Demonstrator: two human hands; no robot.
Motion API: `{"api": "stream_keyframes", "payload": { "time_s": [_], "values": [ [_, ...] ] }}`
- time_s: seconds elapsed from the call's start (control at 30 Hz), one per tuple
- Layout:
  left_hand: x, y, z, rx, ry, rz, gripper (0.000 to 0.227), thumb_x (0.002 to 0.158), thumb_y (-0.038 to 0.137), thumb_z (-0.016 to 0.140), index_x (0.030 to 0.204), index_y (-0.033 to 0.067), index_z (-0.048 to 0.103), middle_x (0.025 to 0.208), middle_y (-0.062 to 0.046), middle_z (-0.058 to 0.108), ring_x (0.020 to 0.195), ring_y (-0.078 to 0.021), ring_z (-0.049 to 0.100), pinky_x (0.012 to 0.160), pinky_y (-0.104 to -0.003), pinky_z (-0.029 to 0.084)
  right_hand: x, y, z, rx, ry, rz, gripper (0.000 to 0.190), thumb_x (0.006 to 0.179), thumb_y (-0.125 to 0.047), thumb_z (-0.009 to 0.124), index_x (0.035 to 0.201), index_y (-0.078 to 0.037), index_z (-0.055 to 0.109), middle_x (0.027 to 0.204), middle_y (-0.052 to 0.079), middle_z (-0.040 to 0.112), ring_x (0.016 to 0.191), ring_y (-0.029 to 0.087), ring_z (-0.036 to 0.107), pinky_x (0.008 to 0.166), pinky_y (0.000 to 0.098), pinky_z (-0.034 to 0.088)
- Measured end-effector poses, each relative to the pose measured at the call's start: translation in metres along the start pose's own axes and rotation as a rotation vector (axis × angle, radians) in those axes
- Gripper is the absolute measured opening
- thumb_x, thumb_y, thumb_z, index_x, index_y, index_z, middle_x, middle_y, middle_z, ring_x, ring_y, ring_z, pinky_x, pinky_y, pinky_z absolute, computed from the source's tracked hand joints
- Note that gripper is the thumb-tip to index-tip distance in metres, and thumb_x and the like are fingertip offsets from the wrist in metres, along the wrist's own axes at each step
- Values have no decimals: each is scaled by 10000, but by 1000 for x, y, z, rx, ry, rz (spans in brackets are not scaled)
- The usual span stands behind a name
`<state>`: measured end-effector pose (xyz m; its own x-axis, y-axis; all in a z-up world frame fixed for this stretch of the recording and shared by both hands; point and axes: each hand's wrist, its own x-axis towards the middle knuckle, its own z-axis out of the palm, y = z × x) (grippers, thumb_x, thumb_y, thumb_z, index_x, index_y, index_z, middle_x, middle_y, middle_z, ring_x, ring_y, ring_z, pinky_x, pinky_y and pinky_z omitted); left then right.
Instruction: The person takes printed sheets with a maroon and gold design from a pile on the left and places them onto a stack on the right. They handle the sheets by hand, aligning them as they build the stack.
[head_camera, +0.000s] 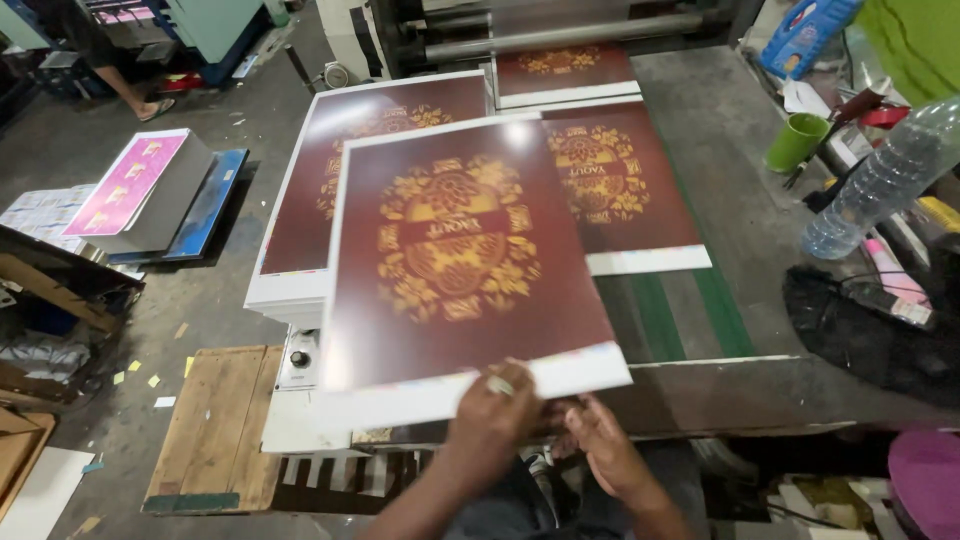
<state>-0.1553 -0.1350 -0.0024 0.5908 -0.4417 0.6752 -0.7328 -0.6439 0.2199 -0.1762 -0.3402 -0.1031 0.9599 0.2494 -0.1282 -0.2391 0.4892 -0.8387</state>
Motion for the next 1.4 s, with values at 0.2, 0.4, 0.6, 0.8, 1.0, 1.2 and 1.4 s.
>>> {"api": "stream_keyframes", "payload": {
  "time_s": [0.2,0.4,0.6,0.8,1.0,1.2,1.4],
  "values": [
    [35,13,-60,37,-40,120,363,782,188,763,1058,-26,664,1042,-221,733,985,-396,737,872,-526,574,-8,-4,-39,148,328,-193,280,1005,-157,627,1262,-59,573,993,85,686,772,183,674,533,355,550],
    [11,-143,-35,325,-133,-293,392,999,259,666,1342,74,627,1293,-177,728,1241,-353,680,1065,-497,522,-69,-15,-138,34,626,-321,317,1008,-108,588,1322,-120,544,1019,64,677,794,186,649,519,334,484],
    [32,-156,-39,548,-328,-324,1006,846,645,594,1524,-62,364,1600,-269,349,1499,-448,299,1190,-605,237,-128,4,-224,-83,772,-327,358,1040,-65,566,1396,-63,526,1064,99,664,816,189,640,535,358,477],
    [10,-201,-16,671,-193,-202,493,1061,389,555,1402,32,563,1457,-180,602,1347,-348,626,1111,-483,507,-146,5,-241,-204,901,-246,403,1044,-53,552,1444,-72,507,1112,99,658,787,192,625,515,356,494],
    [44,-203,-51,440,-260,-183,346,932,382,662,1079,80,747,1076,-136,777,636,-245,734,532,-394,580,-96,-21,-203,-244,843,-160,371,1026,-78,563,1391,-67,498,1072,104,669,774,186,661,502,307,513],
    [65,-187,-72,469,-309,-200,267,973,355,681,871,124,767,700,-87,728,607,-267,693,536,-439,526,-3,-31,-224,-265,680,-168,293,1071,-114,557,1338,-11,494,1059,139,679,757,223,691,491,294,491],
    [54,-201,-63,422,-296,-241,159,1017,250,637,1032,121,729,713,-106,722,575,-269,694,496,-428,515,84,-67,-229,-278,647,-93,368,1031,-179,545,1374,-90,448,1083,85,672,792,239,711,525,327,497]
  ]
}}
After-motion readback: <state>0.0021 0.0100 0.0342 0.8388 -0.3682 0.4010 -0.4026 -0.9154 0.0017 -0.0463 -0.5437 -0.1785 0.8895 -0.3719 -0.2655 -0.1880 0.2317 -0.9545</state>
